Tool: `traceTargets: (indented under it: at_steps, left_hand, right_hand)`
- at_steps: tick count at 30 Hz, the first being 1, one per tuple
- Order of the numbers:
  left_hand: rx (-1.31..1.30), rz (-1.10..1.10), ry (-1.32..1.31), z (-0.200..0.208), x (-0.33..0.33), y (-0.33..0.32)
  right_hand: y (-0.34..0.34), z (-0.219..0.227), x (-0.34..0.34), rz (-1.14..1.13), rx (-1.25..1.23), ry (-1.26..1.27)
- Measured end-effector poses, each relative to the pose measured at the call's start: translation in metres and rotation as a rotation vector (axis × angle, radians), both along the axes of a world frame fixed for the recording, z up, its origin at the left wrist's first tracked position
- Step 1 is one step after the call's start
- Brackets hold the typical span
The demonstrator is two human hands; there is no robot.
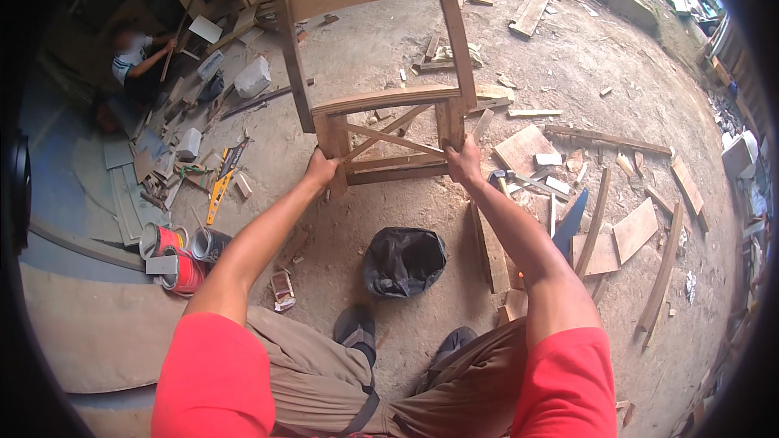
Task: The person assembles a wooden chair by cutting a plank with a hand saw, fitting the seat and backrest, and securing the parts with a hammer and nails. The person works on the ground in a cluttered workshop.
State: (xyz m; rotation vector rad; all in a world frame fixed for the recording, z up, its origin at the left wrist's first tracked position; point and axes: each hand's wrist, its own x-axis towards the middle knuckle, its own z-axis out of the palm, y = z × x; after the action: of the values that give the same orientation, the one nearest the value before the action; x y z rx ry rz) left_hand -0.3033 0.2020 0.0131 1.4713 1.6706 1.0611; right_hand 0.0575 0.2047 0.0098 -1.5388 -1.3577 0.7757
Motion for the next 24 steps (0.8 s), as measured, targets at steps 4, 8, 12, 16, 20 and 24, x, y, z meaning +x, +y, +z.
traceTargets:
  at_steps: [4,8,12,16,20,24]
  left_hand:
    - [-0.011,-0.052,0.028,-0.012,-0.009,0.003]
    - [-0.023,-0.081,0.196,-0.012,-0.019,0.0]
    - [-0.219,-0.15,0.149,0.009,-0.032,-0.008]
    - [-0.567,-0.349,0.232,0.067,0.007,-0.02]
    - [-0.847,-0.527,0.428,0.144,-0.059,-0.025]
    - [-0.436,-0.273,-0.003,0.174,-0.097,-0.017]
  right_hand:
    - [0.015,0.01,0.021,0.18,-0.165,-0.224]
    - [0.012,0.032,0.037,0.317,-0.332,-0.089]
    - [0.033,0.073,0.048,-0.088,0.109,0.027]
    - [0.069,0.098,0.071,-0.084,0.337,0.036]
    - [0.065,0.116,0.028,0.174,0.134,0.251]
    - [0.064,0.116,0.041,0.199,0.084,0.3]
